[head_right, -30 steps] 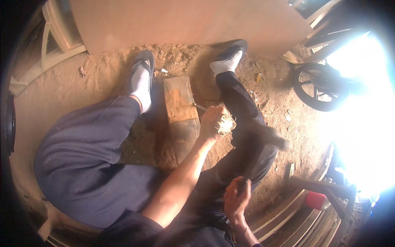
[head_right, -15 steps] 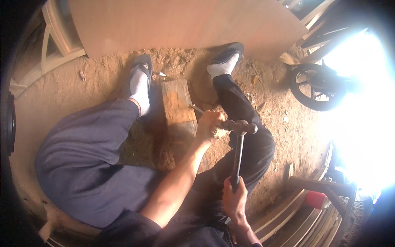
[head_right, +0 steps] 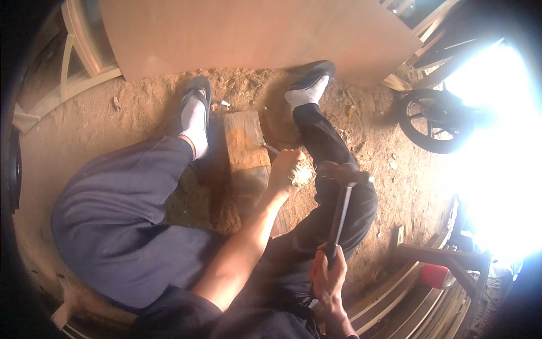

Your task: The person sits on the ground and carves a rectangular wooden block using a chisel and a hammer. They repeatedly strike the chisel to remove wood chips and occasionally clear the debris from the tool.

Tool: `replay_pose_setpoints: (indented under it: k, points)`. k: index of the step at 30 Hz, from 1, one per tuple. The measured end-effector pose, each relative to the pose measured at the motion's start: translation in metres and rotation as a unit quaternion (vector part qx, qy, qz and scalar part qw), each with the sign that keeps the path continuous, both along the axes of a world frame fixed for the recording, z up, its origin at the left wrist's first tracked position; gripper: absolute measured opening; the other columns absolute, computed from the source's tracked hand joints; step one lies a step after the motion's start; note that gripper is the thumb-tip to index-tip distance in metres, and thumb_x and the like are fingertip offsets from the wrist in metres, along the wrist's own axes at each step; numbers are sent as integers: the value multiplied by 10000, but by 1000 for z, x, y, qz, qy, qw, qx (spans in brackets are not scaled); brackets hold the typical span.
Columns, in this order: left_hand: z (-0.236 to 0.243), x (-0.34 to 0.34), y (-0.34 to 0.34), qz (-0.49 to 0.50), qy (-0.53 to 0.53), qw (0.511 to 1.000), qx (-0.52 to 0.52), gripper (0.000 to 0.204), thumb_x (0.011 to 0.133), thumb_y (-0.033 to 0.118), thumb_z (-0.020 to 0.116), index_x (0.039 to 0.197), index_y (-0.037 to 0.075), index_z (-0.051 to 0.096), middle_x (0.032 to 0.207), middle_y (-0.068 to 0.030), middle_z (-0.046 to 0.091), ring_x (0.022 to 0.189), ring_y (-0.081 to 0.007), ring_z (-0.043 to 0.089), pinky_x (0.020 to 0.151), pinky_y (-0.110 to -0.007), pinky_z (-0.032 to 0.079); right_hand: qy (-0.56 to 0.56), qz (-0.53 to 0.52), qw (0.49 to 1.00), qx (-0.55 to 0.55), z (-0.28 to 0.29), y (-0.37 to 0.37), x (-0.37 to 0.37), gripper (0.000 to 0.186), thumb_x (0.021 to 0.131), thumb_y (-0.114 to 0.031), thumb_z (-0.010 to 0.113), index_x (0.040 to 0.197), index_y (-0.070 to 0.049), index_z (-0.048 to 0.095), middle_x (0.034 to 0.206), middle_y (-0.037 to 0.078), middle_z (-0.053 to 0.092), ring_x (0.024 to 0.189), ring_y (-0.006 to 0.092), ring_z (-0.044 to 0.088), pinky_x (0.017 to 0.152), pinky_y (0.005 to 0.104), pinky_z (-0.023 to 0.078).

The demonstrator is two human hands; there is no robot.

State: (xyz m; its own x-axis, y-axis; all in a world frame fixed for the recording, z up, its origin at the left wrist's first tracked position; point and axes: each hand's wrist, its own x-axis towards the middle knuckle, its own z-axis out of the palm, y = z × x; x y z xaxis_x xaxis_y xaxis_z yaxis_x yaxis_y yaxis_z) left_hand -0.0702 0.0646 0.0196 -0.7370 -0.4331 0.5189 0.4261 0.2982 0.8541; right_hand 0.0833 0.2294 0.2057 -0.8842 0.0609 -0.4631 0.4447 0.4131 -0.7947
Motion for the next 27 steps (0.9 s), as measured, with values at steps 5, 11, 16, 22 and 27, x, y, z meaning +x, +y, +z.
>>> replay_pose_setpoints:
  k: [5,11,16,22,27]
  points:
    - [2,-3,7,-3,-22,1000,3,358,690,149,792,973,95,579,877,-93,634,866,-304,623,807,-415,441,-4,-72,997,-15,-25,-5,4,47,1021,-115,580,1037,-96,539,678,-35,480,549,71,474,451,237,378]
    - [-3,0,7,36,23,999,-21,373,690,185,815,956,97,568,871,-81,623,889,-318,618,835,-429,448,-43,9,998,37,-10,13,-3,152,1041,-221,591,1030,-71,568,662,-8,517,525,74,485,453,229,384]
    - [-5,6,2,-17,-14,999,-33,432,742,218,869,1058,70,614,960,-114,619,942,-328,570,835,-425,469,-35,-14,999,-9,-13,17,5,200,1051,-260,590,1036,-64,557,668,-1,511,502,81,476,443,235,405]
    - [-7,6,4,-11,-23,999,-44,488,707,233,891,1069,72,607,953,-113,606,940,-323,566,843,-417,468,-58,13,998,-14,-21,18,12,224,1053,-278,595,1028,-59,553,682,4,520,510,86,487,452,237,415]
    - [-1,8,2,-8,-40,999,4,440,711,195,854,1051,83,598,975,-104,605,956,-326,565,853,-424,473,17,-3,998,-59,-8,15,19,314,1068,-346,555,1125,-38,553,679,9,520,510,85,482,443,239,398]
